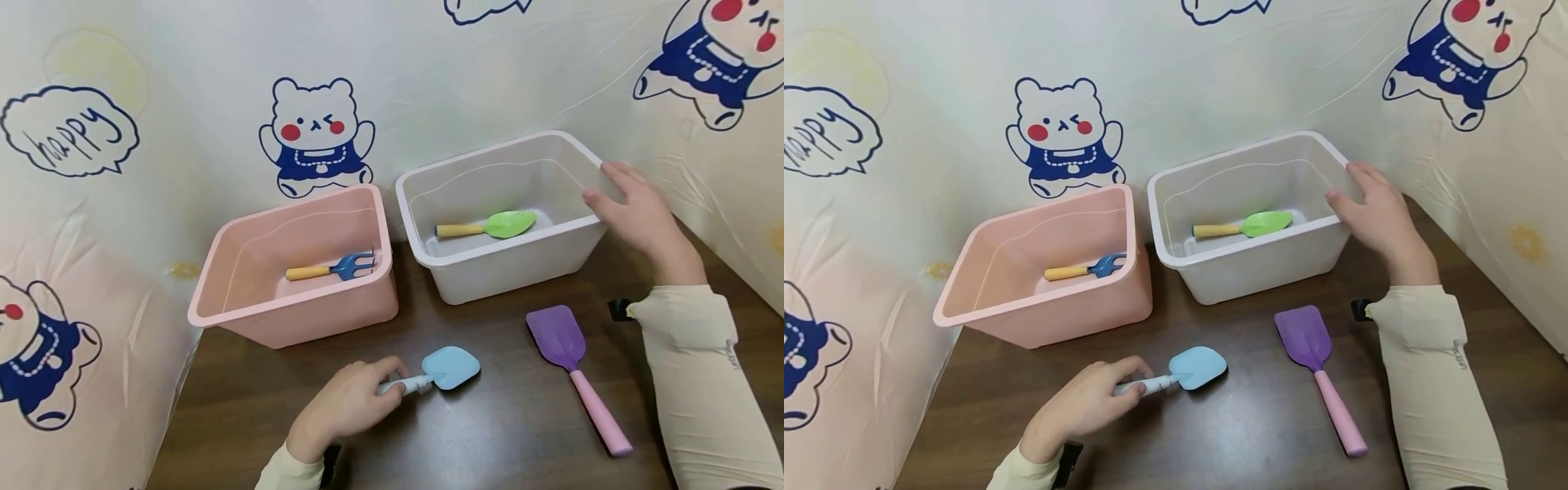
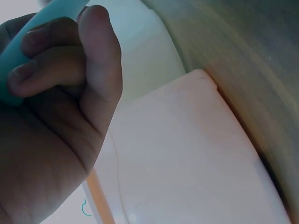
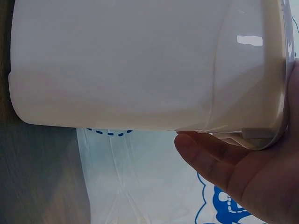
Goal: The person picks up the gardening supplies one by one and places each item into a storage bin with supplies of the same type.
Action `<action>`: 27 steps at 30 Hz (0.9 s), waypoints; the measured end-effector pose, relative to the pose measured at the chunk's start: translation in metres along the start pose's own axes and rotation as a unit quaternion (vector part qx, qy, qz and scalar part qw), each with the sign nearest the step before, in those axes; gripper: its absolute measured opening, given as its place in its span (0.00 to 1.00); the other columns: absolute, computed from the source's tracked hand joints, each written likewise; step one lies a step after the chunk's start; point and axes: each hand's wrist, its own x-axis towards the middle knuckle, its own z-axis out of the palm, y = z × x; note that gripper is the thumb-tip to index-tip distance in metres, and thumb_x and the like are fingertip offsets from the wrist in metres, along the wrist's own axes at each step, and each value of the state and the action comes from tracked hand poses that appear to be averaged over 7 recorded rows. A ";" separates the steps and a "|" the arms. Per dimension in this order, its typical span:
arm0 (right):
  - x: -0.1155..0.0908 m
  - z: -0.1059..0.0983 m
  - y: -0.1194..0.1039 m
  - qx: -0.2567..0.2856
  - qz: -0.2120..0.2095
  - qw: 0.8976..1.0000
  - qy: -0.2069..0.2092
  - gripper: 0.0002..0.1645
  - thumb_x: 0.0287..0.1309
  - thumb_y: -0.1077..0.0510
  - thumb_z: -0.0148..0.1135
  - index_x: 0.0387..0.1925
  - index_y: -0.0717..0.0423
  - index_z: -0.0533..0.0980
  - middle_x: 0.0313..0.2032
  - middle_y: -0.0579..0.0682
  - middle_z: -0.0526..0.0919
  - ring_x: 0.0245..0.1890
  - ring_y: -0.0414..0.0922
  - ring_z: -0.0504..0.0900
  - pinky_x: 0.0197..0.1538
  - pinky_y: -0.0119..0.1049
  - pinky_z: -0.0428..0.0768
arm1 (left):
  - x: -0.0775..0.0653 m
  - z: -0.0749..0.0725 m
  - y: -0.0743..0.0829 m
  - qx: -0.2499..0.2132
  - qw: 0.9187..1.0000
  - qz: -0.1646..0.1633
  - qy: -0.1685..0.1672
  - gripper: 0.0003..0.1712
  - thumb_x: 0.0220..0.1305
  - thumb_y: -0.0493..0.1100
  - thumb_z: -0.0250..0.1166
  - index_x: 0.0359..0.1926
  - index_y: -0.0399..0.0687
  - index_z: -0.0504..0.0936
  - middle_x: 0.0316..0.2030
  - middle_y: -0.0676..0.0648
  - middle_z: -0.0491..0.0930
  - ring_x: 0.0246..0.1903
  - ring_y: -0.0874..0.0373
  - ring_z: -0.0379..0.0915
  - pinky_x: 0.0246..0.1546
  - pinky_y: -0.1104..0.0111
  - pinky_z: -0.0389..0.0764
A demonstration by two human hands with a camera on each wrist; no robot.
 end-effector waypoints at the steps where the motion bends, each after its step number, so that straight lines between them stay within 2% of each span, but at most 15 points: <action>1: 0.000 -0.001 0.001 0.002 -0.002 1.000 0.002 0.44 0.74 0.44 0.49 0.78 0.62 0.50 0.77 0.65 0.47 0.76 0.64 0.43 0.72 0.64 0.42 | 0.001 0.002 0.001 0.000 1.000 0.005 0.000 0.08 0.69 0.48 0.58 0.45 0.63 0.80 0.19 0.64 0.72 0.23 0.64 0.69 0.27 0.68 0.70; 6: 0.001 -0.003 0.000 0.008 -0.003 1.000 0.012 0.44 0.73 0.43 0.51 0.78 0.62 0.52 0.77 0.64 0.50 0.76 0.64 0.46 0.72 0.64 0.45 | 0.009 0.014 0.007 -0.009 1.000 0.022 -0.011 0.08 0.70 0.49 0.58 0.47 0.62 0.80 0.21 0.64 0.73 0.22 0.65 0.69 0.25 0.69 0.71; 11: 0.003 0.001 0.002 0.017 0.011 1.000 0.014 0.45 0.72 0.41 0.51 0.79 0.58 0.51 0.77 0.63 0.49 0.75 0.65 0.47 0.70 0.68 0.47 | 0.016 0.034 0.014 -0.018 0.998 0.042 -0.037 0.08 0.71 0.53 0.58 0.48 0.64 0.80 0.26 0.65 0.75 0.25 0.66 0.70 0.29 0.69 0.72; 15: 0.007 0.009 0.001 0.047 0.017 0.999 0.016 0.43 0.72 0.41 0.51 0.79 0.55 0.53 0.77 0.63 0.51 0.75 0.65 0.50 0.69 0.69 0.51 | 0.017 0.049 0.018 -0.021 0.997 0.061 -0.046 0.08 0.71 0.54 0.58 0.46 0.64 0.81 0.28 0.66 0.75 0.26 0.69 0.70 0.31 0.70 0.73; 18: 0.010 0.015 0.001 0.078 0.022 0.997 0.018 0.41 0.73 0.40 0.51 0.79 0.52 0.55 0.77 0.61 0.53 0.75 0.63 0.51 0.69 0.68 0.53 | 0.016 0.048 0.018 -0.024 0.997 0.061 -0.050 0.08 0.71 0.54 0.59 0.45 0.64 0.82 0.28 0.67 0.75 0.26 0.69 0.70 0.31 0.70 0.73; 22: 0.008 0.016 0.003 0.088 0.034 0.995 0.015 0.42 0.73 0.38 0.50 0.79 0.49 0.54 0.77 0.58 0.52 0.76 0.60 0.50 0.69 0.67 0.53 | 0.014 0.038 0.018 -0.021 0.997 0.056 -0.052 0.06 0.70 0.53 0.60 0.40 0.63 0.82 0.25 0.67 0.74 0.24 0.68 0.68 0.28 0.71 0.72; 27: 0.005 0.008 0.007 0.082 0.044 0.996 0.013 0.42 0.72 0.37 0.49 0.80 0.46 0.53 0.78 0.57 0.50 0.76 0.61 0.48 0.69 0.67 0.52 | 0.014 0.034 0.019 -0.023 0.995 0.095 -0.013 0.04 0.67 0.50 0.62 0.36 0.61 0.82 0.22 0.68 0.72 0.21 0.69 0.66 0.23 0.74 0.69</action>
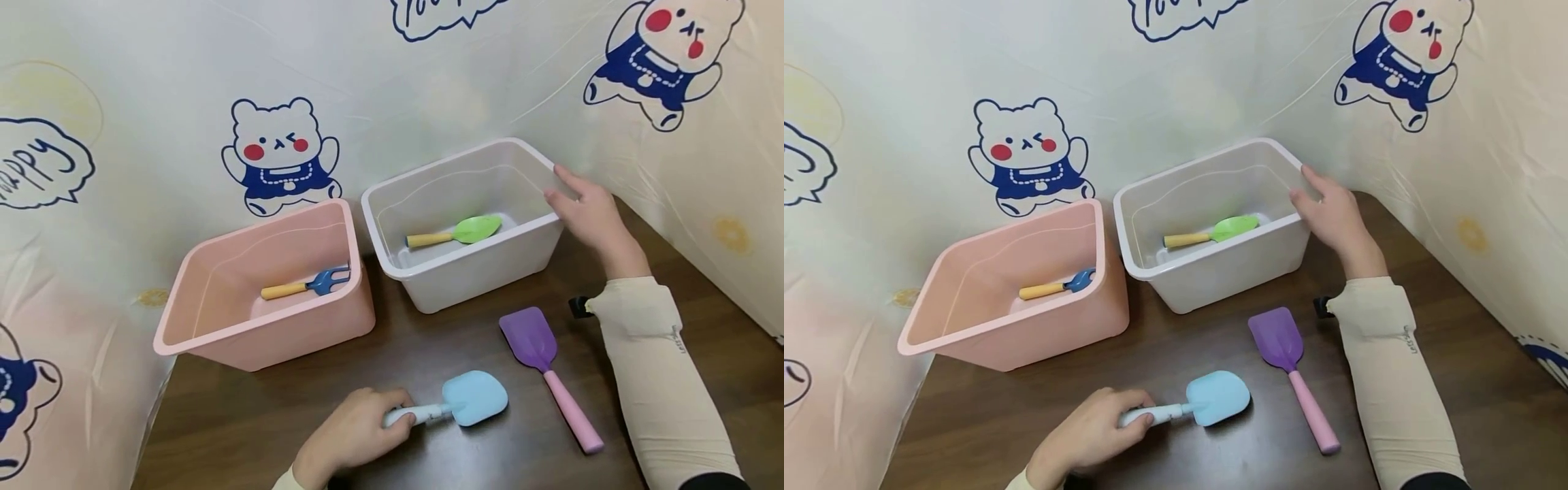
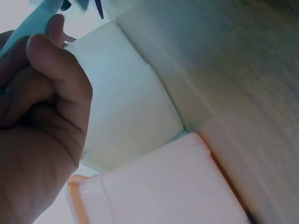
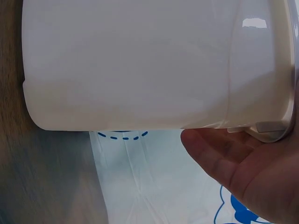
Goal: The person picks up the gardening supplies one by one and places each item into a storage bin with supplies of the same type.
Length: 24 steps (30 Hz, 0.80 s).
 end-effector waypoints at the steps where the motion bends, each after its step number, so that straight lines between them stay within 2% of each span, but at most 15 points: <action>1: 0.000 -0.001 -0.001 0.000 0.001 1.000 0.000 0.42 0.72 0.37 0.49 0.80 0.46 0.52 0.78 0.57 0.50 0.76 0.61 0.48 0.69 0.67 0.52 | -0.001 -0.001 -0.001 0.000 1.000 0.009 0.011 0.03 0.67 0.49 0.62 0.36 0.61 0.83 0.23 0.69 0.71 0.21 0.69 0.65 0.22 0.75 0.68; 8: -0.001 -0.003 -0.001 -0.010 -0.010 1.000 0.008 0.41 0.73 0.38 0.49 0.79 0.49 0.54 0.76 0.62 0.52 0.75 0.63 0.51 0.69 0.67 0.53 | -0.004 -0.006 -0.006 -0.009 0.994 0.066 0.083 0.01 0.64 0.45 0.65 0.36 0.59 0.83 0.19 0.69 0.67 0.18 0.74 0.61 0.17 0.79 0.65; 12: -0.001 -0.004 -0.003 -0.014 -0.004 1.000 0.000 0.42 0.73 0.37 0.48 0.80 0.47 0.53 0.77 0.61 0.51 0.75 0.64 0.50 0.67 0.70 0.53 | -0.006 -0.008 -0.007 -0.019 0.988 0.097 0.115 0.04 0.62 0.42 0.66 0.36 0.60 0.83 0.20 0.68 0.68 0.18 0.76 0.61 0.17 0.82 0.64; 20: -0.003 -0.003 -0.007 -0.061 -0.014 0.998 -0.011 0.42 0.73 0.37 0.47 0.80 0.49 0.52 0.77 0.63 0.51 0.75 0.65 0.50 0.68 0.69 0.52 | -0.008 -0.013 -0.008 -0.001 0.977 0.131 0.171 0.03 0.61 0.42 0.67 0.36 0.58 0.83 0.19 0.68 0.67 0.18 0.77 0.60 0.18 0.83 0.63; 24: -0.007 0.002 -0.013 -0.085 -0.018 0.996 -0.025 0.44 0.73 0.35 0.47 0.80 0.50 0.51 0.76 0.64 0.51 0.75 0.66 0.49 0.68 0.70 0.52 | -0.009 -0.018 -0.008 -0.012 0.971 0.151 0.186 0.04 0.61 0.41 0.66 0.37 0.56 0.83 0.19 0.67 0.68 0.18 0.78 0.60 0.17 0.84 0.63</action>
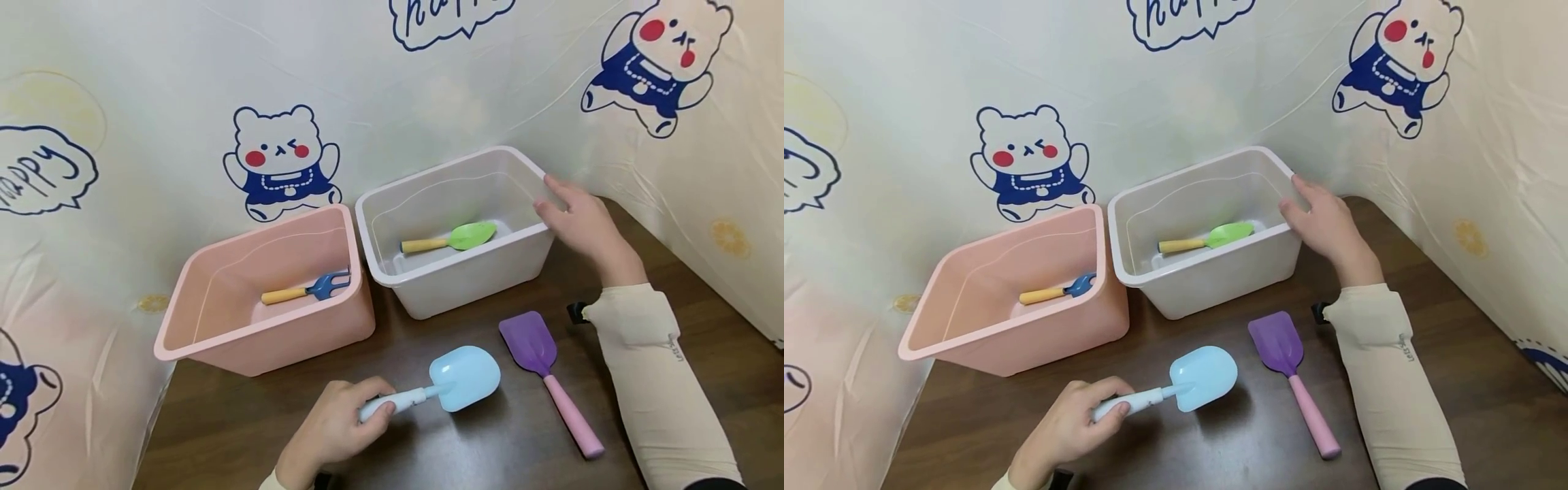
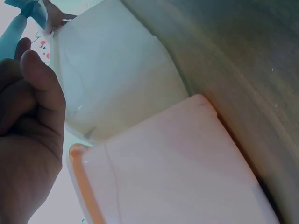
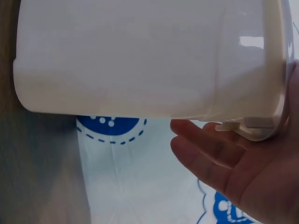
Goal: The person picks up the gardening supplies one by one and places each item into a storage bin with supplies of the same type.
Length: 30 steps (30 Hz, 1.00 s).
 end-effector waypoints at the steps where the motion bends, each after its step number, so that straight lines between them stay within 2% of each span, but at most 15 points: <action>1: -0.001 0.001 -0.002 -0.004 0.000 1.000 -0.005 0.45 0.72 0.35 0.47 0.80 0.49 0.50 0.77 0.64 0.51 0.74 0.67 0.49 0.67 0.71 0.52 | 0.000 -0.001 0.000 0.000 1.000 0.008 0.007 0.05 0.61 0.40 0.66 0.37 0.56 0.83 0.19 0.66 0.69 0.18 0.78 0.60 0.17 0.84 0.63; 7: -0.004 0.004 -0.011 -0.020 0.001 1.000 -0.022 0.47 0.72 0.32 0.45 0.81 0.48 0.47 0.77 0.64 0.50 0.74 0.68 0.49 0.66 0.72 0.52 | 0.000 -0.013 0.000 0.002 0.998 0.036 0.043 0.07 0.60 0.38 0.66 0.39 0.54 0.82 0.19 0.64 0.71 0.18 0.78 0.61 0.18 0.84 0.64; 12: -0.004 0.005 -0.013 -0.029 -0.003 0.999 -0.026 0.47 0.72 0.32 0.43 0.81 0.49 0.46 0.77 0.65 0.49 0.74 0.69 0.48 0.67 0.72 0.50 | 0.001 -0.026 0.003 -0.019 0.996 0.053 0.068 0.11 0.61 0.34 0.65 0.42 0.52 0.82 0.20 0.62 0.73 0.18 0.76 0.64 0.19 0.84 0.66; 15: -0.004 0.005 -0.013 -0.031 -0.005 0.999 -0.024 0.47 0.72 0.32 0.43 0.81 0.49 0.47 0.77 0.65 0.49 0.74 0.69 0.48 0.67 0.72 0.50 | 0.005 -0.034 0.004 -0.031 0.993 0.072 0.092 0.14 0.60 0.30 0.64 0.44 0.50 0.82 0.19 0.60 0.72 0.17 0.74 0.64 0.18 0.83 0.66; 17: -0.005 0.006 -0.012 -0.030 -0.006 0.999 -0.022 0.47 0.72 0.32 0.44 0.81 0.50 0.47 0.77 0.65 0.49 0.74 0.69 0.48 0.67 0.71 0.50 | 0.008 -0.038 0.005 -0.038 0.991 0.072 0.108 0.15 0.60 0.29 0.64 0.45 0.48 0.82 0.19 0.59 0.71 0.16 0.73 0.63 0.17 0.82 0.66; 22: -0.007 0.008 -0.011 -0.023 -0.006 0.999 -0.022 0.47 0.72 0.32 0.43 0.81 0.50 0.46 0.77 0.65 0.49 0.74 0.68 0.47 0.68 0.71 0.50 | 0.018 -0.048 0.005 -0.083 0.988 0.027 0.124 0.12 0.65 0.28 0.61 0.45 0.46 0.83 0.21 0.55 0.74 0.18 0.67 0.69 0.18 0.75 0.72; 25: -0.008 0.008 -0.012 -0.024 -0.009 0.999 -0.020 0.46 0.73 0.33 0.43 0.80 0.51 0.47 0.77 0.65 0.49 0.74 0.68 0.48 0.68 0.70 0.50 | 0.024 -0.054 0.006 -0.099 0.988 -0.007 0.117 0.13 0.67 0.28 0.59 0.46 0.45 0.83 0.22 0.54 0.76 0.19 0.62 0.73 0.20 0.71 0.76; 30: -0.008 0.008 -0.013 -0.028 -0.018 0.999 -0.014 0.46 0.73 0.33 0.43 0.80 0.53 0.48 0.76 0.66 0.50 0.74 0.67 0.48 0.69 0.68 0.50 | 0.036 -0.068 0.011 -0.147 0.983 -0.053 0.092 0.12 0.71 0.29 0.57 0.48 0.44 0.83 0.26 0.52 0.77 0.20 0.55 0.73 0.21 0.66 0.78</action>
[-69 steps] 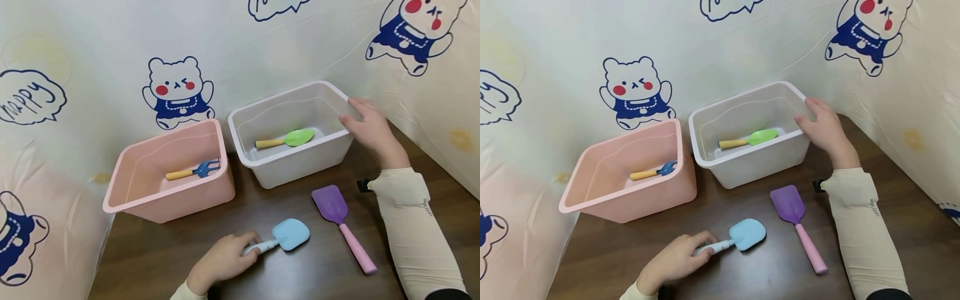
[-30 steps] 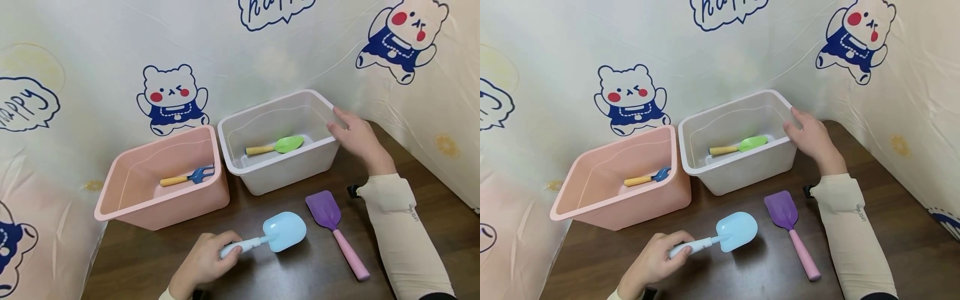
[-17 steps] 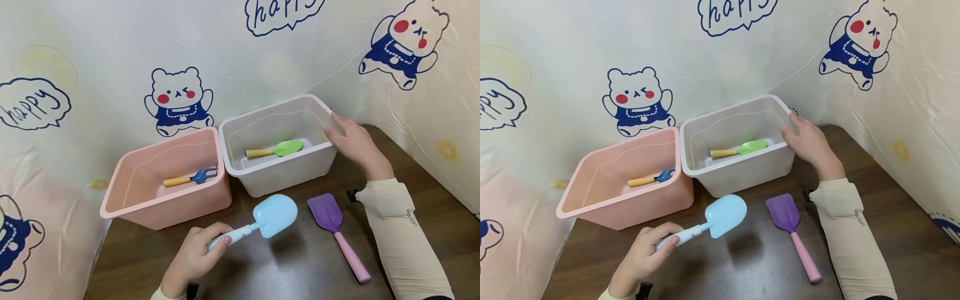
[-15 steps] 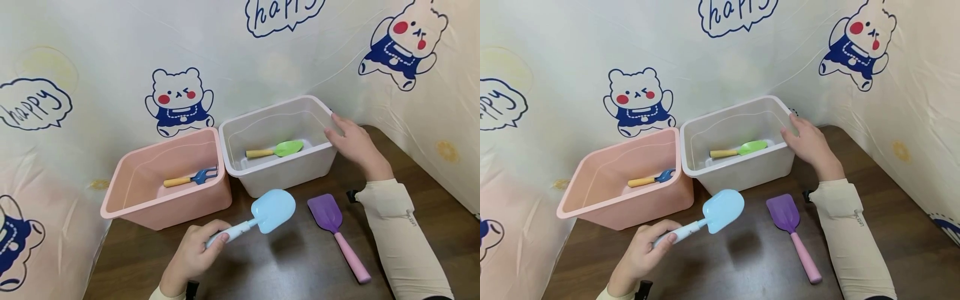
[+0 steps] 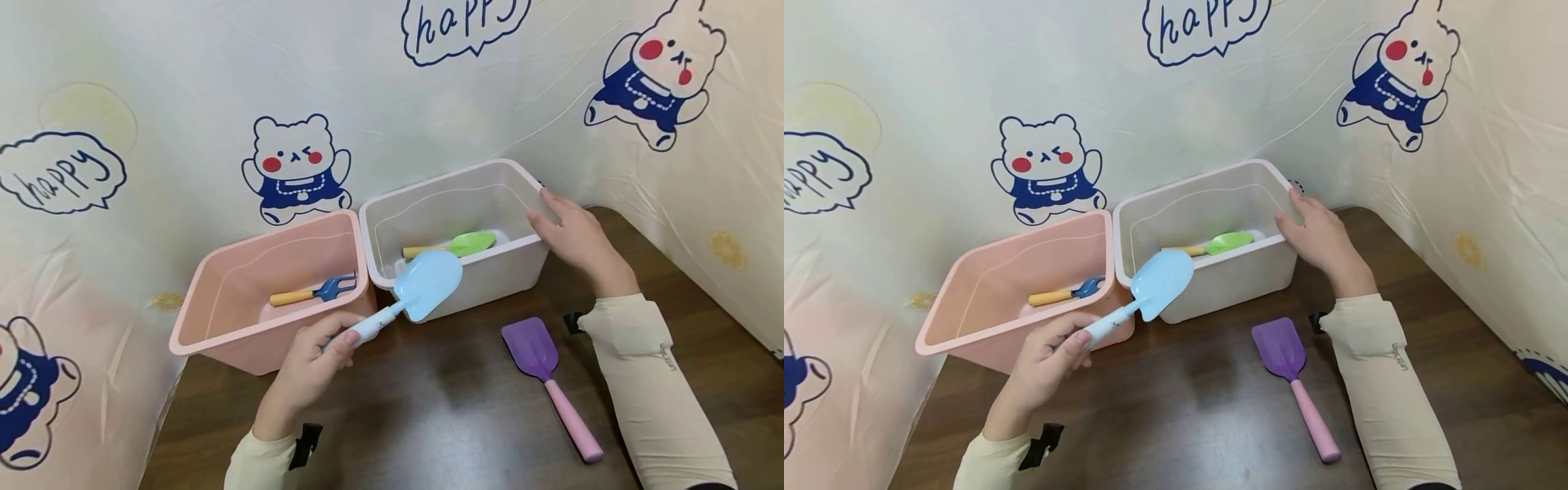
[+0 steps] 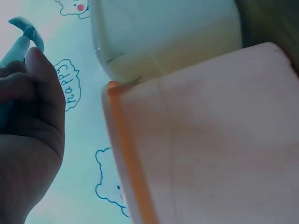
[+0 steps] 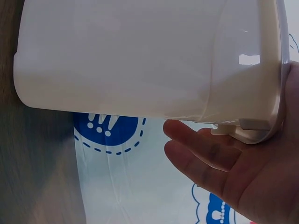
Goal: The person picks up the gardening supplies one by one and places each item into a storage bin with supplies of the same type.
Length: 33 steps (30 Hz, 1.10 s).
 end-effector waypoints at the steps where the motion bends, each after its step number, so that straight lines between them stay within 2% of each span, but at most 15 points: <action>1: 0.000 0.000 0.000 0.000 -0.001 1.000 0.001 0.46 0.73 0.33 0.43 0.80 0.53 0.48 0.76 0.66 0.51 0.74 0.67 0.48 0.69 0.68 0.50 | 0.003 -0.001 0.002 -0.011 1.000 -0.010 -0.005 0.12 0.71 0.30 0.57 0.48 0.44 0.83 0.27 0.51 0.77 0.20 0.55 0.72 0.20 0.66 0.77; 9: 0.002 0.000 0.004 0.002 0.001 1.000 -0.002 0.46 0.73 0.34 0.43 0.80 0.53 0.48 0.76 0.66 0.50 0.74 0.68 0.49 0.69 0.68 0.50 | 0.040 -0.007 0.015 -0.051 0.997 -0.057 -0.027 0.08 0.74 0.37 0.58 0.48 0.42 0.83 0.21 0.46 0.72 0.18 0.54 0.66 0.15 0.67 0.69; 11: 0.001 0.000 0.004 0.001 0.000 1.000 -0.002 0.46 0.73 0.34 0.43 0.80 0.53 0.48 0.76 0.66 0.51 0.74 0.68 0.49 0.69 0.68 0.50 | 0.050 -0.007 0.015 -0.068 0.995 -0.072 -0.026 0.09 0.75 0.39 0.58 0.47 0.39 0.83 0.21 0.44 0.72 0.18 0.53 0.67 0.16 0.68 0.69; 14: 0.000 -0.001 0.004 0.003 0.001 1.000 -0.005 0.46 0.73 0.34 0.43 0.80 0.53 0.47 0.76 0.67 0.51 0.74 0.68 0.50 0.69 0.68 0.51 | 0.068 -0.007 0.015 -0.092 0.992 -0.077 -0.030 0.12 0.75 0.41 0.57 0.47 0.36 0.82 0.20 0.40 0.71 0.18 0.50 0.68 0.16 0.68 0.71; 19: -0.001 -0.002 0.001 0.008 -0.002 1.000 -0.008 0.46 0.73 0.34 0.44 0.80 0.53 0.47 0.76 0.66 0.51 0.73 0.68 0.50 0.69 0.68 0.52 | 0.094 -0.006 0.014 -0.099 0.990 -0.094 -0.032 0.15 0.75 0.43 0.57 0.49 0.35 0.82 0.21 0.38 0.72 0.19 0.48 0.68 0.18 0.68 0.72; 23: -0.001 -0.002 0.001 0.007 -0.001 1.000 -0.013 0.46 0.73 0.34 0.44 0.80 0.53 0.47 0.76 0.66 0.50 0.74 0.68 0.50 0.69 0.68 0.52 | 0.116 -0.006 0.011 -0.098 0.987 -0.125 -0.031 0.17 0.76 0.46 0.57 0.52 0.36 0.81 0.21 0.40 0.73 0.19 0.52 0.69 0.19 0.68 0.74; 26: -0.001 -0.001 0.001 0.008 0.000 1.000 -0.014 0.46 0.73 0.34 0.44 0.80 0.53 0.47 0.77 0.65 0.50 0.74 0.68 0.50 0.69 0.68 0.52 | 0.133 -0.007 0.007 -0.112 0.982 -0.152 -0.029 0.17 0.75 0.49 0.58 0.53 0.40 0.79 0.20 0.42 0.72 0.18 0.53 0.68 0.21 0.68 0.76; 30: -0.001 -0.001 0.001 0.007 -0.001 1.000 -0.013 0.46 0.73 0.34 0.44 0.80 0.53 0.47 0.77 0.65 0.50 0.74 0.67 0.49 0.69 0.67 0.51 | 0.156 -0.009 0.008 -0.133 0.975 -0.178 -0.024 0.15 0.75 0.51 0.59 0.50 0.44 0.76 0.20 0.45 0.71 0.17 0.56 0.66 0.26 0.67 0.80; 33: -0.001 -0.002 0.001 0.007 -0.001 1.000 -0.010 0.46 0.73 0.34 0.44 0.80 0.53 0.47 0.77 0.64 0.50 0.74 0.67 0.49 0.70 0.67 0.51 | 0.173 -0.011 0.010 -0.143 0.972 -0.186 -0.014 0.14 0.74 0.52 0.59 0.46 0.45 0.75 0.21 0.46 0.71 0.17 0.58 0.66 0.29 0.66 0.82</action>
